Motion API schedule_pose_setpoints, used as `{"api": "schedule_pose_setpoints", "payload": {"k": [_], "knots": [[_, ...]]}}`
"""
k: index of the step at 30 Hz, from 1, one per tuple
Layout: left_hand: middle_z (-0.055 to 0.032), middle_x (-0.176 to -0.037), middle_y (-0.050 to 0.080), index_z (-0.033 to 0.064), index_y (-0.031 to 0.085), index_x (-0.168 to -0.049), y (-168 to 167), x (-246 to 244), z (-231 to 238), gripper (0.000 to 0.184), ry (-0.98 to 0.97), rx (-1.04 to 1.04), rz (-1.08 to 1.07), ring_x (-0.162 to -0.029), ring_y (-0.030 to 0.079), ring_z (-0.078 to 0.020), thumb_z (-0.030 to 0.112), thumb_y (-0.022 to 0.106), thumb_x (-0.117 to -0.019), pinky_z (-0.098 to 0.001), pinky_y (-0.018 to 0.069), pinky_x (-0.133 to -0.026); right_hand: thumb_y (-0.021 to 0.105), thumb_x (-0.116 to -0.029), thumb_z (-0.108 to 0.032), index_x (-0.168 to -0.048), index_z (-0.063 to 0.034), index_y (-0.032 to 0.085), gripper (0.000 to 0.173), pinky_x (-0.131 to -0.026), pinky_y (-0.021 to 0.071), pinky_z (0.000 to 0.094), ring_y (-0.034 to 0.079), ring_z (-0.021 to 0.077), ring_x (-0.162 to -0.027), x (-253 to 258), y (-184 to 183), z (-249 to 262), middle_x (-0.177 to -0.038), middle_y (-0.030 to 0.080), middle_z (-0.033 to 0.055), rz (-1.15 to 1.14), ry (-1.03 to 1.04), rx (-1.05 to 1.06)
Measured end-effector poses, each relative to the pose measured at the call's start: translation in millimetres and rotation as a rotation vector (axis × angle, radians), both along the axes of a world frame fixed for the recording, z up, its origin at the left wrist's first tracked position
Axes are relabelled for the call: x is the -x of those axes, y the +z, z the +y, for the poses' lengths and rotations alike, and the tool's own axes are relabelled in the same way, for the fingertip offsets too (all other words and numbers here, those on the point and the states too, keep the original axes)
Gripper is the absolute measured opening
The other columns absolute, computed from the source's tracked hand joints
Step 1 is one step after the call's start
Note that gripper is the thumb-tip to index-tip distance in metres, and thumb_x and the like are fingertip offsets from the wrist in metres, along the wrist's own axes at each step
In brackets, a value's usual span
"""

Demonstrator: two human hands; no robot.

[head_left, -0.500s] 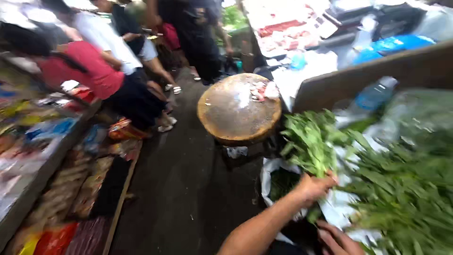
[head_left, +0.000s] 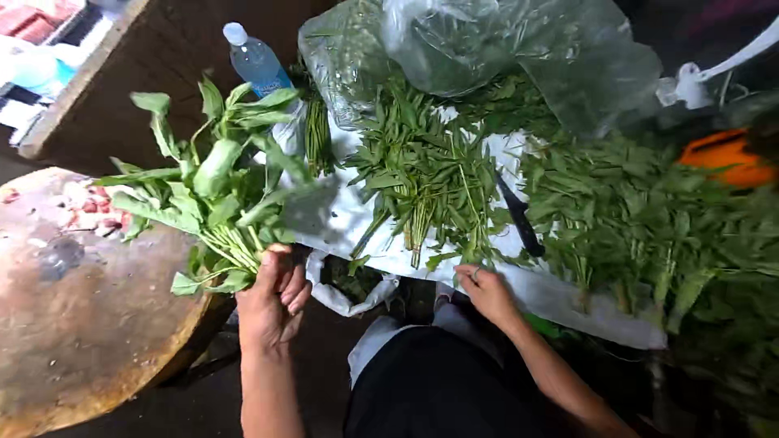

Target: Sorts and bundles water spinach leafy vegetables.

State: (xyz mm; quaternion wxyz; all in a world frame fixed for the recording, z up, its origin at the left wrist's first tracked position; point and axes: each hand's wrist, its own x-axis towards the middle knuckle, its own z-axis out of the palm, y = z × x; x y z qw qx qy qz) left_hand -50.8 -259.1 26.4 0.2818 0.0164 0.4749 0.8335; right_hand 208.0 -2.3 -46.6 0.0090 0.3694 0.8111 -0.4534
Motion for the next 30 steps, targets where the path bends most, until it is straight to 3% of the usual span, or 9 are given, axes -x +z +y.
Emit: {"api": "schedule_pose_setpoints", "payload": {"k": [4, 8, 12, 17, 19, 21, 24, 27, 30], "knots": [[0.0091, -0.051, 0.048, 0.0126, 0.068, -0.109, -1, -8, 6, 0.026, -0.151, -0.219, -0.201, -0.039, 0.047, 0.0, 0.024, 0.045, -0.1078, -0.0154, 0.0425, -0.038, 0.052, -0.1043, -0.017, -0.124, 0.0031, 0.068, 0.033, -0.095, 0.0549, 0.047, 0.067, 0.0309, -0.106, 39, -10, 59, -0.12, 0.067, 0.0224, 0.087, -0.192, -0.21], [0.01, -0.051, 0.041, 0.0104, 0.065, -0.107, -23, -36, 36, 0.035, -0.375, -0.013, -0.348, -0.037, 0.039, 0.0004, 0.023, 0.033, -0.1102, -0.0156, 0.0366, -0.036, 0.057, -0.103, -0.016, -0.133, -0.0004, 0.064, 0.035, -0.103, 0.0503, 0.0554, 0.063, 0.0383, -0.119, 88, -21, 106, -0.132, 0.062, 0.0234, -0.05, -0.18, -0.259], [0.0081, -0.049, 0.04, 0.0107, 0.063, -0.109, -24, -64, 59, 0.027, -0.399, 0.115, -0.316, -0.035, 0.042, -0.0043, 0.021, 0.038, -0.1094, -0.0212, 0.0438, -0.036, 0.062, -0.0985, -0.012, -0.137, -0.0036, 0.062, 0.04, -0.094, 0.0515, 0.0625, 0.068, 0.0401, -0.105, 98, -3, 132, -0.11, 0.073, 0.0205, -0.203, -0.141, -0.162], [0.0083, -0.049, 0.036, 0.0073, 0.063, -0.107, -25, -88, 86, 0.029, -0.404, 0.203, -0.347, -0.035, 0.035, -0.0026, 0.022, 0.039, -0.1105, -0.0191, 0.0356, -0.033, 0.066, -0.1005, -0.021, -0.12, -0.0082, 0.071, 0.024, -0.09, 0.0557, 0.0511, 0.069, 0.026, -0.1, 55, 67, 150, -0.116, 0.072, 0.0118, -0.014, -0.127, -0.004], [0.0066, -0.051, 0.037, 0.0064, 0.062, -0.105, -26, -95, 100, 0.023, -0.389, 0.334, -0.255, -0.036, 0.035, -0.0043, 0.018, 0.043, -0.1094, -0.0204, 0.0352, -0.034, 0.065, -0.1013, -0.023, -0.119, -0.0118, 0.072, 0.022, -0.077, 0.0564, 0.0428, 0.067, 0.0192, -0.083, 40, 99, 151, -0.103, 0.073, 0.0075, 0.06, -0.125, -0.013], [0.0024, -0.059, 0.049, 0.0053, 0.064, -0.108, -34, -100, 111, 0.017, -0.361, 0.542, -0.017, -0.043, 0.043, -0.0073, 0.019, 0.053, -0.1058, -0.0243, 0.041, -0.041, 0.055, -0.1022, -0.013, -0.125, -0.0061, 0.069, 0.027, -0.066, 0.0585, 0.0316, 0.067, 0.0135, -0.072, 23, 120, 153, -0.091, 0.072, 0.0051, 0.272, -0.074, 0.124], [-0.0077, -0.085, 0.066, 0.0033, 0.068, -0.114, -69, -101, 122, 0.027, -0.403, 0.847, 0.221, -0.065, 0.06, -0.016, 0.025, 0.061, -0.1009, -0.0384, 0.0537, -0.063, 0.037, -0.0994, -0.018, -0.122, 0.0002, 0.065, 0.041, -0.071, 0.0619, 0.0334, 0.072, 0.0182, -0.082, 5, 113, 154, -0.107, 0.074, 0.0093, 0.527, -0.014, 0.445], [-0.001, -0.065, 0.055, 0.0035, 0.067, -0.101, -96, -111, 133, 0.022, -0.462, 0.774, 0.026, -0.049, 0.049, -0.0107, 0.024, 0.061, -0.1019, -0.0301, 0.0446, -0.048, 0.049, -0.0997, -0.011, -0.116, 0.0011, 0.067, 0.027, -0.07, 0.0611, 0.0302, 0.071, 0.0158, -0.079, -5, 89, 141, -0.105, 0.074, 0.0081, 0.584, -0.122, 0.381], [0.003, -0.053, 0.043, 0.0026, 0.063, -0.101, -80, -131, 138, 0.019, -0.445, 0.464, -0.351, -0.039, 0.039, -0.0067, 0.018, 0.054, -0.106, -0.0221, 0.0365, -0.037, 0.055, -0.0921, 0.002, -0.126, -0.0014, 0.05, 0.034, -0.077, 0.0613, 0.0318, 0.072, 0.0171, -0.082, -6, 73, 126, -0.095, 0.074, 0.0063, 0.676, -0.204, 0.434]]}}
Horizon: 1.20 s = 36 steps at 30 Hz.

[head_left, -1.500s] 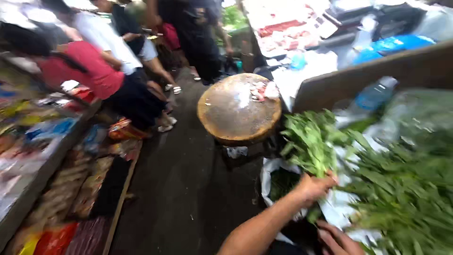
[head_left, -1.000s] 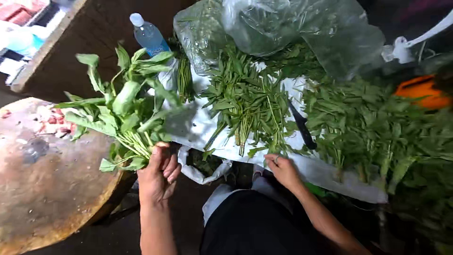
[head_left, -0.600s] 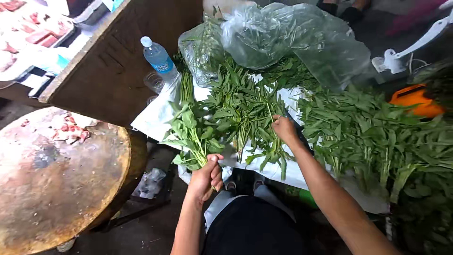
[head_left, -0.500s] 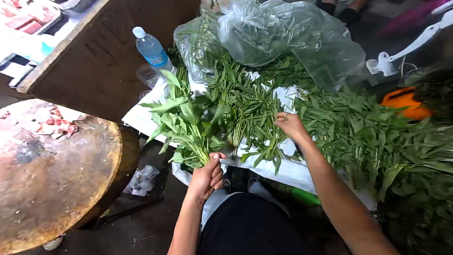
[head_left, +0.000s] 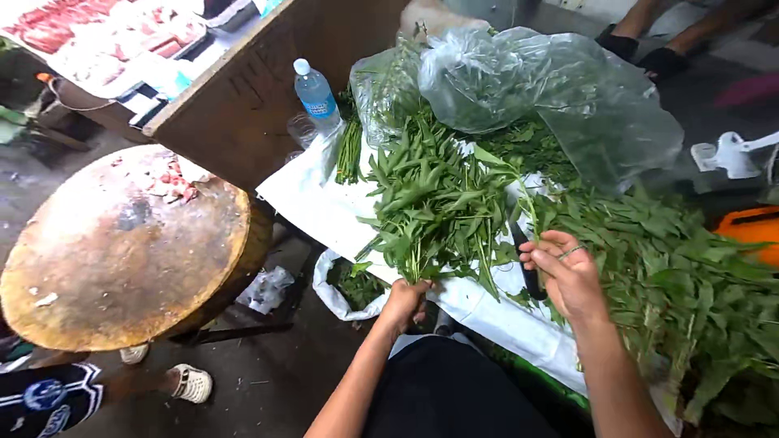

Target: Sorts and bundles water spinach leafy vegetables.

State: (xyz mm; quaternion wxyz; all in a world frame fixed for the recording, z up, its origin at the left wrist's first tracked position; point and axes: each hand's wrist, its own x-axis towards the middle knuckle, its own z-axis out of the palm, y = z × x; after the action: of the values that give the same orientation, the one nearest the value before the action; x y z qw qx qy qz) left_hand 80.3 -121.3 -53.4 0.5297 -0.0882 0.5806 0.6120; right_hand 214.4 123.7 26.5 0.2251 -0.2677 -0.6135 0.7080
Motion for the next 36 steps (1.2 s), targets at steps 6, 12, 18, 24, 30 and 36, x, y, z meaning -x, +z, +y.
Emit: {"api": "schedule_pose_setpoints", "payload": {"k": [6, 12, 18, 24, 30, 36], "knots": [[0.0046, -0.054, 0.044, 0.0025, 0.062, -0.107, 8, -24, 19, 0.021, 0.184, -0.2, -0.222, -0.042, 0.046, -0.0063, 0.017, 0.047, -0.1088, -0.0221, 0.0458, -0.042, 0.06, -0.0924, 0.003, -0.12, 0.0067, 0.061, 0.028, -0.082, 0.061, 0.0377, 0.071, 0.0225, -0.089, 20, -25, -30, -0.104, 0.073, 0.0147, -0.077, 0.095, 0.239], [0.0041, -0.057, 0.046, 0.004, 0.06, -0.102, 8, -42, 38, 0.028, 0.271, -0.214, -0.181, -0.044, 0.047, -0.0073, 0.024, 0.043, -0.1113, -0.023, 0.0473, -0.046, 0.073, -0.0887, -0.006, -0.115, 0.0026, 0.068, 0.028, -0.076, 0.0594, 0.0275, 0.069, 0.0129, -0.085, 43, -16, -39, -0.098, 0.072, 0.0077, -0.208, 0.258, 0.11], [-0.0145, -0.086, 0.07, -0.0043, 0.059, -0.11, 17, -52, 51, 0.026, 0.409, -0.223, -0.178, -0.073, 0.072, -0.0247, 0.016, 0.044, -0.1106, -0.0396, 0.0635, -0.072, 0.073, -0.0917, -0.007, -0.119, 0.0016, 0.067, 0.029, -0.068, 0.0577, 0.0275, 0.068, 0.0124, -0.076, 48, -34, -47, -0.095, 0.073, 0.008, -0.368, 0.407, 0.041], [-0.0011, -0.061, 0.053, 0.0062, 0.055, -0.088, 6, -70, 61, 0.03, 0.465, -0.173, -0.168, -0.044, 0.047, -0.0077, 0.023, 0.045, -0.1103, -0.0207, 0.0406, -0.041, 0.07, -0.096, -0.016, -0.118, -0.0017, 0.07, 0.026, -0.075, 0.0592, 0.0291, 0.07, 0.011, -0.079, 31, -50, -50, -0.093, 0.074, 0.0057, -0.436, 0.505, -0.129], [-0.0007, -0.06, 0.052, 0.0014, 0.058, -0.098, 10, -83, 52, 0.022, 0.497, -0.164, -0.034, -0.042, 0.044, -0.0054, 0.017, 0.047, -0.1091, -0.0189, 0.0392, -0.039, 0.057, -0.1035, -0.017, -0.123, 0.0024, 0.065, 0.028, -0.058, 0.0524, 0.0246, 0.062, 0.0111, -0.065, 44, -51, -56, -0.088, 0.069, 0.0061, -0.261, 0.403, 0.037], [-0.0022, -0.062, 0.058, -0.0003, 0.062, -0.092, 5, -86, 34, 0.019, 0.465, 0.018, 0.278, -0.045, 0.05, -0.0081, 0.014, 0.056, -0.104, -0.0228, 0.0433, -0.043, 0.061, -0.098, -0.014, -0.103, -0.0005, 0.066, 0.015, -0.052, 0.0511, 0.0234, 0.059, 0.0085, -0.057, 60, -47, -67, -0.075, 0.065, 0.0023, -0.3, 0.362, -0.015]]}}
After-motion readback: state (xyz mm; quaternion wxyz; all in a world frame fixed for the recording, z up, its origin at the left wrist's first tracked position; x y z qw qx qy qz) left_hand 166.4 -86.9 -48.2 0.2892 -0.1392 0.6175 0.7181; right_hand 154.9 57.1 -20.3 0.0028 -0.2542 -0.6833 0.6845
